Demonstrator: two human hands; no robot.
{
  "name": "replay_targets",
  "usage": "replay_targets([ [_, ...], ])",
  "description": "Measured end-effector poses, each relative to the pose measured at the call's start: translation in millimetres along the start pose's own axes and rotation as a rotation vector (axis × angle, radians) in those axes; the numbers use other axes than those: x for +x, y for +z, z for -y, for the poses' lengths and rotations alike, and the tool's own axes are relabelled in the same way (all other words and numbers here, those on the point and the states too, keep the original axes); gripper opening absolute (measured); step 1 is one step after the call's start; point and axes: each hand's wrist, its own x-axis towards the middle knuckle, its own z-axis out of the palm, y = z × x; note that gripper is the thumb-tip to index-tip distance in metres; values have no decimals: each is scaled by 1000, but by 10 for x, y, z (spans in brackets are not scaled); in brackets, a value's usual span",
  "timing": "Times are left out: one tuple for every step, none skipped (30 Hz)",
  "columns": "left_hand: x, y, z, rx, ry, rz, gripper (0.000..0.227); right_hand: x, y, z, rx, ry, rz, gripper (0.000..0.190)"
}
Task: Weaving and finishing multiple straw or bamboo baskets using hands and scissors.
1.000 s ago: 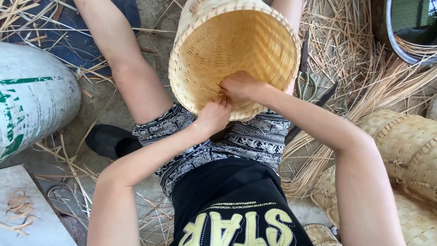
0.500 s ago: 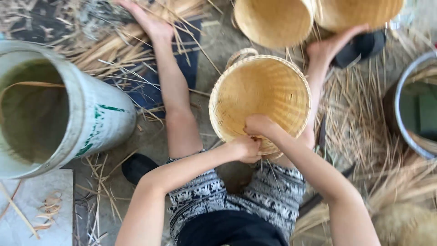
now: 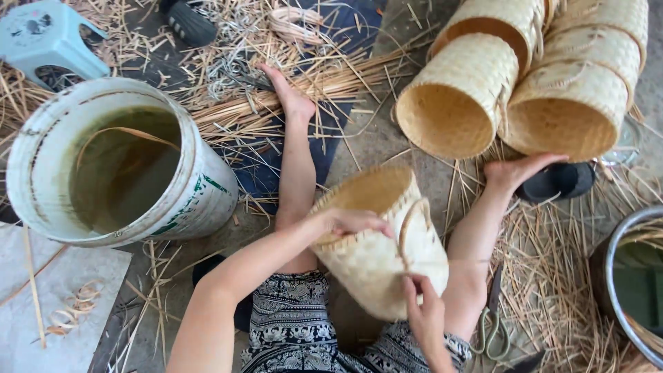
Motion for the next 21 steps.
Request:
replay_targets([
  [-71, 81, -70, -86, -92, 1, 53, -51, 61, -41, 9, 61, -74, 27],
  [-155, 218, -122, -181, -186, 6, 54, -156, 120, -86, 16, 129, -142, 26],
  [-142, 255, -135, -187, -185, -3, 54, -143, 109, -106, 13, 125, -132, 26],
  [-141, 332, -138, -234, -223, 27, 56, -166, 93, -128, 11, 139, -130, 25],
  [-138, 409, -141, -281, -260, 57, 58, -191, 78, -150, 8, 154, -129, 24],
  [-119, 448, -130, -293, -259, 51, 58, -214, 61, -170, 3, 154, -117, 24],
  [-102, 488, -125, -305, -248, 92, 62, -240, 39, -187, 15, 160, -128, 23],
  [-79, 450, -137, -303, -235, 130, 65, -199, 44, -195, 33, 156, -149, 22],
  [-106, 432, -211, -300, -233, 121, 65, -163, 51, -202, 34, 147, -146, 22],
  [-144, 447, -278, -243, -314, 98, 69, -163, 56, -206, 91, 147, -160, 21],
  [-178, 462, -343, -186, -394, 74, 73, -162, 62, -213, 148, 148, -173, 21],
  [-168, 463, -293, -191, -395, 72, 73, -148, 65, -228, 147, 148, -168, 21],
  [-152, 463, -241, -235, -308, 106, 75, -130, 67, -247, 240, 141, -176, 21],
  [-126, 478, -192, -279, -220, 146, 78, -136, 63, -266, 331, 140, -189, 21],
  [-145, 499, -209, -283, -220, 149, 78, -152, 41, -285, 329, 145, -188, 21],
  [-144, 522, -230, -254, -241, 142, 80, -171, 7, -310, 391, 131, -169, 20],
  [-141, 544, -252, -225, -262, 135, 82, -187, -29, -336, 452, 117, -150, 19],
  [-164, 577, -284, -227, -261, 145, 82, -237, -183, -240, 450, 124, -156, 19],
  [-187, 608, -318, -152, -315, 131, 82, -284, -337, -141, 456, 171, -131, 20],
  [-203, 601, -355, -70, -365, 113, 82, -295, -481, -45, 464, 211, -107, 22],
  [-222, 602, -338, -66, -362, 120, 82, -363, -727, -139, 463, 212, -115, 22],
])
